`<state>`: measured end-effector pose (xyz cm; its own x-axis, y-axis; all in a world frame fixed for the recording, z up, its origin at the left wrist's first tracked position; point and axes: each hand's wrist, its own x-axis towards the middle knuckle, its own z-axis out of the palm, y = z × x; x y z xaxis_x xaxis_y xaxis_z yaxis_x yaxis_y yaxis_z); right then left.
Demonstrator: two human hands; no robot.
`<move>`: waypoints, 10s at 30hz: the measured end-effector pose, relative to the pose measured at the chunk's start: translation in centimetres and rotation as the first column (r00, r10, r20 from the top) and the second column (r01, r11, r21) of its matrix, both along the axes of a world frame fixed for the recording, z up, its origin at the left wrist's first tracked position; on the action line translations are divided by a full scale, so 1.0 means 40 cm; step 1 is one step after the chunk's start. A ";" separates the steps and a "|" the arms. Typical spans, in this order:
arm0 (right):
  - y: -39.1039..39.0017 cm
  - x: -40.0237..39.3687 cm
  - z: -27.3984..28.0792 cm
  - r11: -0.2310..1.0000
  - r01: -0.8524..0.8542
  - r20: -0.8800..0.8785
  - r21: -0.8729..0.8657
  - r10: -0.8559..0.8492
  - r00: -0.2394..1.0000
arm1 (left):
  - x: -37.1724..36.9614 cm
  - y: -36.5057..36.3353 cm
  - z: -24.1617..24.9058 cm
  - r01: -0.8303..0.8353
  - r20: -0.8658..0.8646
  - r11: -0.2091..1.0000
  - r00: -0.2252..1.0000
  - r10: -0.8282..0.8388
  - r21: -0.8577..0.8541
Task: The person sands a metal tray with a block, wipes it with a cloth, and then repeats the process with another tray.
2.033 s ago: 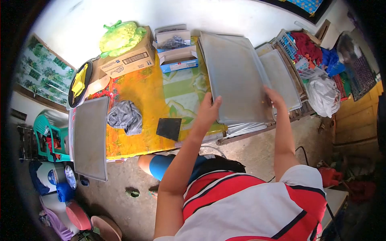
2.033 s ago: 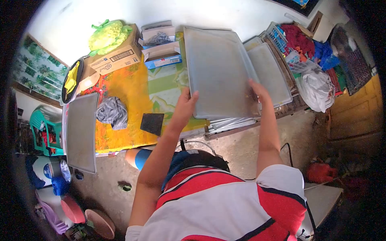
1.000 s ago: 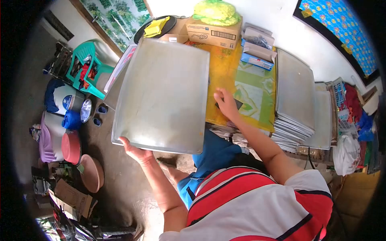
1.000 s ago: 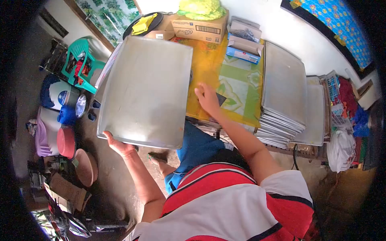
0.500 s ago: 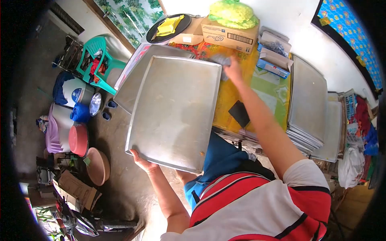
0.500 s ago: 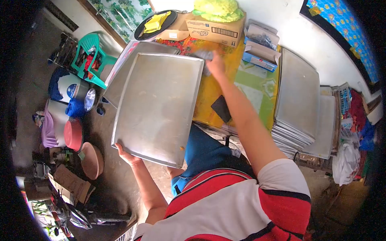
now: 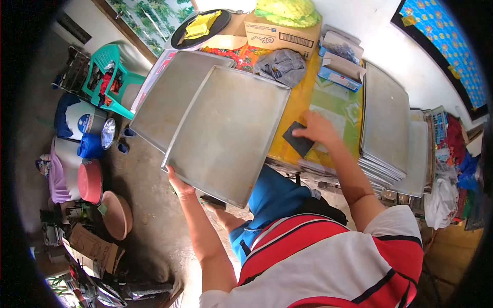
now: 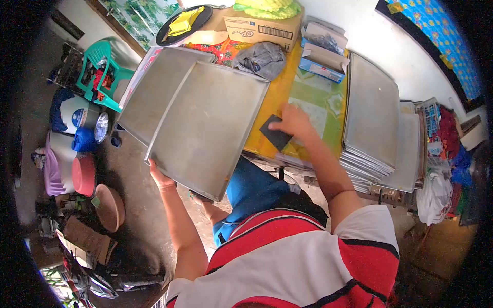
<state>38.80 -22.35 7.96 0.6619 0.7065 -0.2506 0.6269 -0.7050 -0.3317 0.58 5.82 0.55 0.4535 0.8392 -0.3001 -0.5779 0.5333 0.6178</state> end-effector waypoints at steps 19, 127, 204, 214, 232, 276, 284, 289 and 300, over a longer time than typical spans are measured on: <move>0.119 0.049 -0.031 0.922 0.127 -0.093 0.365 -0.100 0.991 | -0.005 -0.397 0.009 0.058 -0.457 0.983 0.889 0.028 0.174; 0.658 -0.220 -0.052 0.945 -0.285 0.227 0.163 0.246 0.942 | -0.076 -0.396 0.031 0.287 -0.458 0.955 0.860 -0.226 0.069; 0.586 -0.785 -0.023 0.143 -0.952 0.797 0.272 0.521 0.306 | -0.049 -0.442 -0.030 0.145 -0.375 0.978 0.924 -0.080 0.149; 0.573 -0.701 -0.008 0.474 -0.653 0.391 0.591 0.540 0.746 | -0.045 -0.438 0.000 0.153 -0.370 0.981 0.924 -0.097 0.123; 0.293 -0.350 -0.067 0.959 -0.123 0.018 0.255 0.122 0.992 | -0.059 -0.507 -0.001 0.322 -0.397 0.939 0.883 -0.251 0.121; 0.599 0.143 -0.018 0.976 0.218 0.158 0.025 -0.219 0.963 | -0.065 -0.526 0.029 0.308 -0.548 0.940 0.816 -0.184 0.144; 0.854 0.263 -0.117 0.996 -0.046 0.180 0.073 0.032 0.983 | -0.064 -0.522 0.031 0.306 -0.565 0.948 0.800 -0.202 0.093; 0.853 0.203 -0.061 0.959 -0.282 0.172 0.016 0.275 0.946 | -0.070 -0.524 0.030 0.324 -0.547 0.942 0.806 -0.226 0.088; 0.852 -0.160 -0.049 0.830 -0.552 0.146 0.076 0.538 0.830 | -0.071 -0.525 0.019 0.325 -0.538 0.941 0.812 -0.226 0.095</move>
